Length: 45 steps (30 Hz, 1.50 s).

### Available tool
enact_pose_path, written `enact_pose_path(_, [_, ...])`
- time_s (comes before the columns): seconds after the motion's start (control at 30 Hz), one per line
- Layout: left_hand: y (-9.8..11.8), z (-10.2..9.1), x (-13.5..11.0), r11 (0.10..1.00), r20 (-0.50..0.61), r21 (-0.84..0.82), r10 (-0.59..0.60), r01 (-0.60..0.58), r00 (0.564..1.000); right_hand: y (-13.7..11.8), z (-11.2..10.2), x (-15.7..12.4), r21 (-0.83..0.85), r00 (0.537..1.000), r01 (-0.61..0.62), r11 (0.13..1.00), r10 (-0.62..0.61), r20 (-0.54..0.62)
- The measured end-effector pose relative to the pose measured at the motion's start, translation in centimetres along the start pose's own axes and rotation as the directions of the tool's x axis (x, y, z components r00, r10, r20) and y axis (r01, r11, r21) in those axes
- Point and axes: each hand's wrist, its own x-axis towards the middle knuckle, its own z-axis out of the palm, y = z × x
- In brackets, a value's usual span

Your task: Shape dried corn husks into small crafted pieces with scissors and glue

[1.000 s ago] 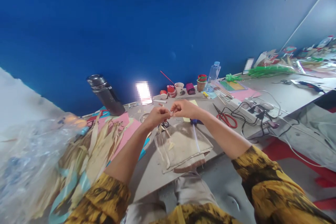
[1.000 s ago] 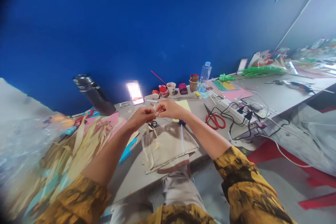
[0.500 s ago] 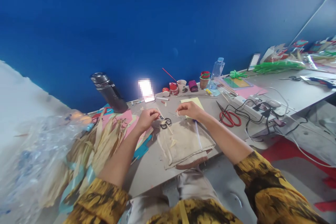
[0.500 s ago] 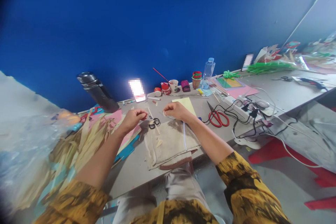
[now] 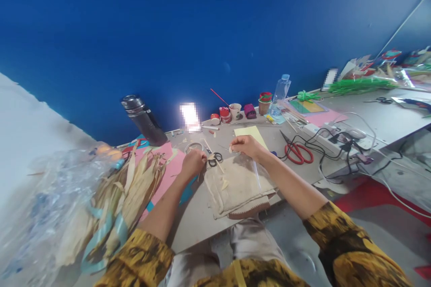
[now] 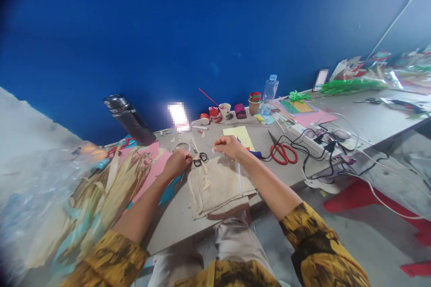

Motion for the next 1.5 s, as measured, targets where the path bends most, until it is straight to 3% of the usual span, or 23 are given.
enact_pose_path(0.07, [-0.2, 0.1, -0.1, 0.998, -0.047, -0.064, -0.012, 0.009, 0.999, 0.1, 0.5, 0.2, 0.096, 1.000, -0.012, 0.995, 0.013, -0.016])
enact_pose_path(0.13, [-0.4, -0.1, -0.4, 0.952, -0.096, -0.305, -0.062, 0.030, 0.993, -0.1, 1.3, 0.2, 0.181, 0.999, -0.020, 0.983, 0.028, -0.043])
enact_pose_path(0.17, [-0.6, -0.3, -0.6, 0.849, -0.112, -0.527, -0.114, 0.038, 0.987, -0.4, 1.8, 0.1, 0.220, 0.997, -0.018, 0.975, 0.033, -0.064])
enact_pose_path(0.2, [-0.6, -0.5, -0.9, 0.662, -0.104, -0.749, -0.158, 0.027, 0.982, -0.8, 2.4, 0.0, 0.257, 0.996, -0.009, 0.966, 0.033, -0.086])
enact_pose_path(0.27, [-0.5, -0.8, -1.6, 0.342, -0.101, -0.939, -0.178, -0.035, 0.979, -1.9, 3.8, -0.4, 0.318, 0.990, 0.024, 0.948, 0.021, -0.137])
enact_pose_path(0.3, [-0.3, -1.0, -2.0, 0.269, -0.119, -0.961, -0.184, -0.067, 0.976, -2.5, 4.6, -0.7, 0.334, 0.986, 0.050, 0.941, 0.006, -0.164])
enact_pose_path(0.33, [-0.1, -1.2, -2.4, 0.255, -0.139, -0.963, -0.177, -0.091, 0.974, -3.2, 5.3, -1.0, 0.338, 0.981, 0.082, 0.938, -0.015, -0.195])
enact_pose_path(0.5, [1.1, -2.4, -4.0, 0.345, -0.324, -0.903, -0.157, -0.256, 0.933, -5.4, 7.7, -2.7, 0.211, 0.949, 0.233, 0.949, -0.174, -0.262])
enact_pose_path(0.63, [1.6, -3.4, -4.8, 0.399, -0.459, -0.827, -0.071, -0.396, 0.886, -5.8, 8.0, -3.5, 0.121, 0.930, 0.315, 0.941, -0.281, -0.235])
enact_pose_path(0.77, [1.7, -4.1, -5.2, 0.473, -0.554, -0.723, 0.040, -0.504, 0.832, -6.0, 7.7, -3.5, 0.107, 0.930, 0.333, 0.937, -0.308, -0.198])
enact_pose_path(1.3, [1.6, -3.8, -5.1, 0.512, -0.597, -0.666, 0.068, -0.542, 0.799, -6.7, 8.1, -3.6, 0.003, 0.928, 0.368, 0.930, -0.367, -0.070])
enact_pose_path(1.5, [1.9, -3.9, -5.2, 0.542, -0.576, -0.663, 0.072, -0.517, 0.814, -6.8, 7.9, -3.7, -0.082, 0.922, 0.380, 0.921, -0.384, -0.043])
